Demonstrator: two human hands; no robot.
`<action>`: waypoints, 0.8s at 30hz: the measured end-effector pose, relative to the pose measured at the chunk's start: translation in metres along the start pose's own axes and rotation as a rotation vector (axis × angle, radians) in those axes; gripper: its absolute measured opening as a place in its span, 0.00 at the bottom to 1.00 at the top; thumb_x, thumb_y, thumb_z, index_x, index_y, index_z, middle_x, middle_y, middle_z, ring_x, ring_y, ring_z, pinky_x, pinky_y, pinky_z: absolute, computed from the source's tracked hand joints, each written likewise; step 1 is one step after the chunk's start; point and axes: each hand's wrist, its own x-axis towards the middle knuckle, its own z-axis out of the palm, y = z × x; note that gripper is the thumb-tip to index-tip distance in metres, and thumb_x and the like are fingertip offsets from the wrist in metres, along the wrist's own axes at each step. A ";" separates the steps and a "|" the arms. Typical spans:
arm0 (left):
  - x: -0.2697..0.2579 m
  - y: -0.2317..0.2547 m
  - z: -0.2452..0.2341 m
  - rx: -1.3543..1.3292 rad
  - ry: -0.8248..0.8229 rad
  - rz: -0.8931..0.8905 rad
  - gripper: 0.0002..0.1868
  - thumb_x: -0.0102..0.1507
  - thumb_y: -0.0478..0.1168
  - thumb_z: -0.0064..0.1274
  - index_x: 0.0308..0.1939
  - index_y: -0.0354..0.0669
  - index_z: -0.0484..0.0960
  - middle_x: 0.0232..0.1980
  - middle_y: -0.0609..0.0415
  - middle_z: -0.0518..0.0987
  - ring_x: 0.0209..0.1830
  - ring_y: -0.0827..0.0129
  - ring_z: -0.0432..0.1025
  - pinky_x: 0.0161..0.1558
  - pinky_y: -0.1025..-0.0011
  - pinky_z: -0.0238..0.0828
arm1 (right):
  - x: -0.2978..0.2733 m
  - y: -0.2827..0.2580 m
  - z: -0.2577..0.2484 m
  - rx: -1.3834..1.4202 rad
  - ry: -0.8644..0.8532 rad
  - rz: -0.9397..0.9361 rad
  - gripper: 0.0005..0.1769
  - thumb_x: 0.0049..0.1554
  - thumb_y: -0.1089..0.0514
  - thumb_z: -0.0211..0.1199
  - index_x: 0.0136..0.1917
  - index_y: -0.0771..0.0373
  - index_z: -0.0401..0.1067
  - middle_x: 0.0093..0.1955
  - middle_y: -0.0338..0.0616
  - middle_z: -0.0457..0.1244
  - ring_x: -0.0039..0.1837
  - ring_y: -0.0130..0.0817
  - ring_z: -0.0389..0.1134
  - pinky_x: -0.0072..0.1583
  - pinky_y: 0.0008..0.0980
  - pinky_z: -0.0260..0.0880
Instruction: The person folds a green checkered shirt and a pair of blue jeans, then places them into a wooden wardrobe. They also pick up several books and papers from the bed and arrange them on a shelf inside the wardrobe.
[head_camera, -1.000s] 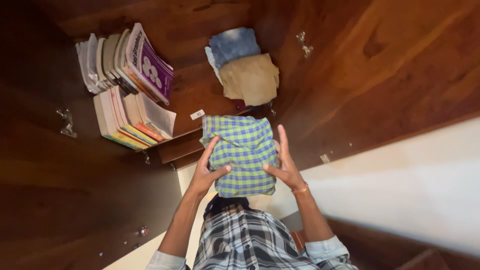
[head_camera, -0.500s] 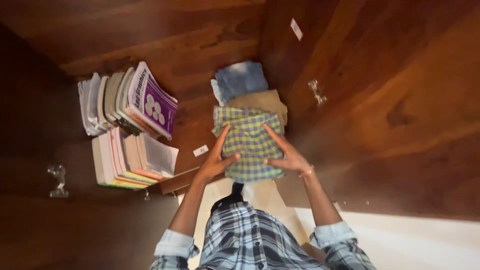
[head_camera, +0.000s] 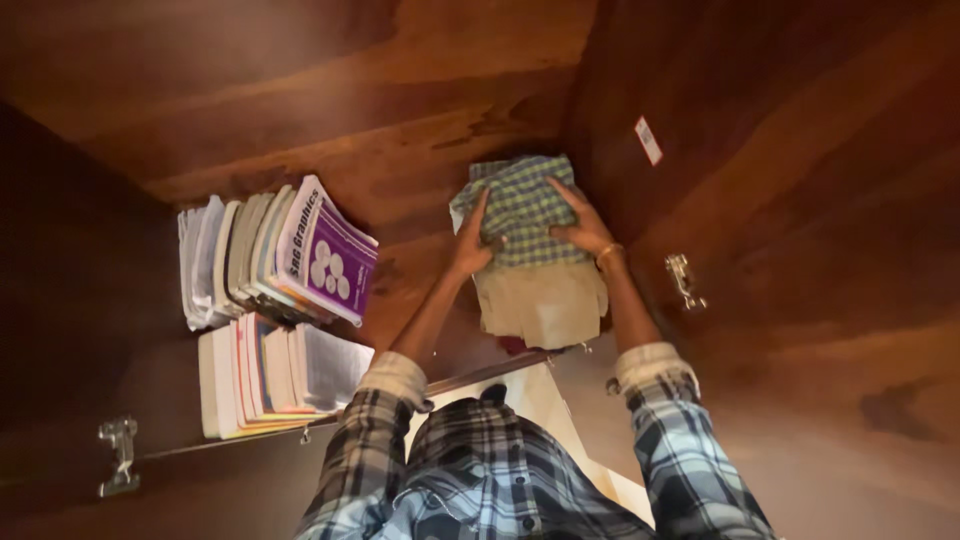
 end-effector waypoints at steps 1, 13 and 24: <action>0.007 -0.014 0.002 0.021 0.014 -0.016 0.55 0.56 0.31 0.64 0.82 0.49 0.47 0.81 0.38 0.58 0.82 0.49 0.52 0.76 0.60 0.52 | 0.012 0.013 0.002 -0.047 0.037 -0.024 0.55 0.43 0.68 0.73 0.81 0.49 0.58 0.83 0.57 0.49 0.82 0.52 0.49 0.79 0.40 0.50; 0.000 -0.026 0.022 0.529 0.237 -0.469 0.45 0.64 0.51 0.57 0.80 0.46 0.54 0.80 0.30 0.52 0.75 0.32 0.54 0.72 0.47 0.54 | -0.002 0.025 0.060 -0.638 0.383 -0.109 0.38 0.53 0.62 0.65 0.77 0.56 0.64 0.83 0.73 0.43 0.79 0.71 0.49 0.77 0.57 0.56; 0.016 -0.072 0.042 0.664 0.070 0.060 0.44 0.66 0.60 0.54 0.80 0.45 0.58 0.80 0.29 0.51 0.78 0.28 0.49 0.76 0.39 0.46 | 0.027 0.048 0.065 -0.628 0.088 0.052 0.41 0.60 0.37 0.61 0.82 0.44 0.53 0.83 0.63 0.39 0.80 0.74 0.37 0.73 0.73 0.45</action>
